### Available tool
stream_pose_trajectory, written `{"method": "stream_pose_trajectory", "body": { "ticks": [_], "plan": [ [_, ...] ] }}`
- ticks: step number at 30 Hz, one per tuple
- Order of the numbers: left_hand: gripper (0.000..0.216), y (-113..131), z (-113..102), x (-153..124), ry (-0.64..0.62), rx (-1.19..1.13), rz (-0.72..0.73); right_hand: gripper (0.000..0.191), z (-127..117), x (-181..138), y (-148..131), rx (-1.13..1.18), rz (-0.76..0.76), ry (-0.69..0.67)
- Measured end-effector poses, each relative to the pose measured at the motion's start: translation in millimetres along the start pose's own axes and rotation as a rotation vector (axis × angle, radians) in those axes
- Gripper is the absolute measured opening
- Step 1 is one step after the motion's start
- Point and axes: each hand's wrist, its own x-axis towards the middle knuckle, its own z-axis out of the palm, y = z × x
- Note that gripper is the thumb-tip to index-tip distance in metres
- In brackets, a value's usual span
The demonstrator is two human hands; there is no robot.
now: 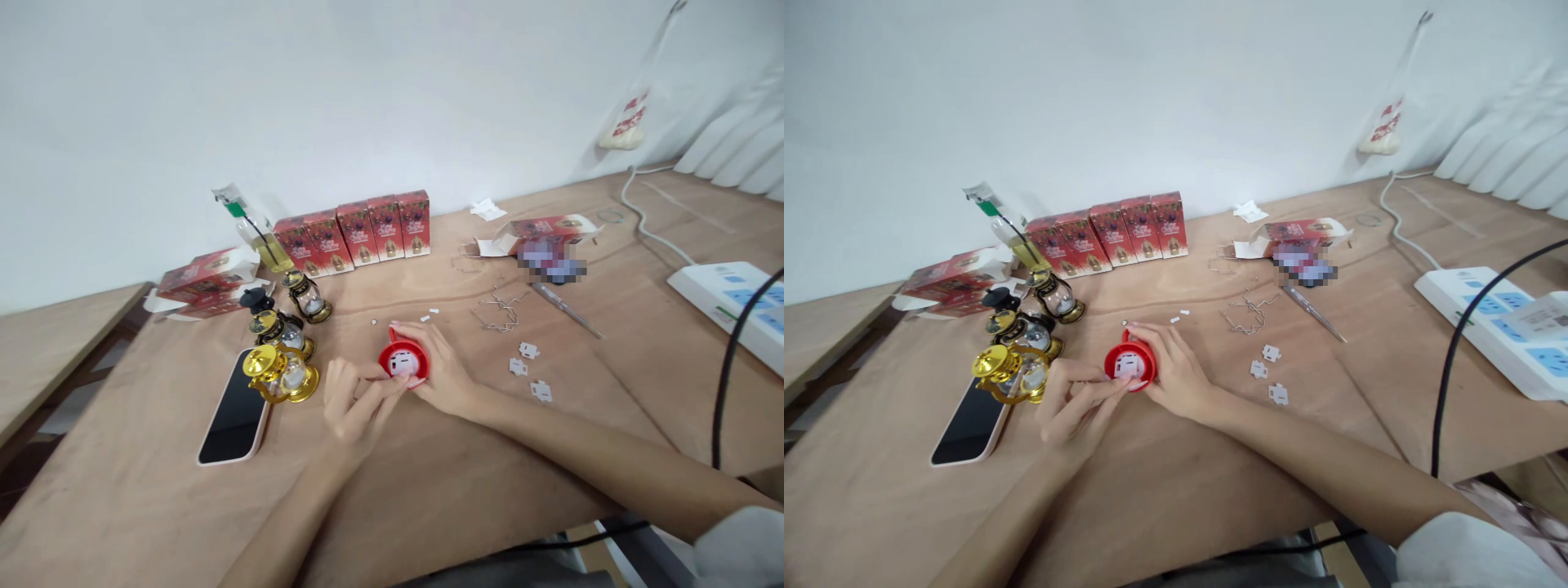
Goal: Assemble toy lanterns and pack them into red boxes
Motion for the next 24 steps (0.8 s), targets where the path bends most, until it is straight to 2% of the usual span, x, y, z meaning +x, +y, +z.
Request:
{"method": "stream_pose_trajectory", "body": {
  "ticks": [12,18,24],
  "plan": [
    [0.016,-0.1,2.5,0.0,-0.014,0.004,-0.041,0.048,0.6,0.2,0.8,-0.019,-0.011,0.009],
    [0.015,-3.6,8.3,2.2,-0.016,-0.157,-0.297,0.046,1.4,-0.6,0.6,-0.034,-0.008,0.022],
    [0.006,0.1,8.5,6.2,-0.022,-0.271,-0.430,0.048,2.0,-0.9,0.3,-0.036,0.002,0.015]
  ]
}}
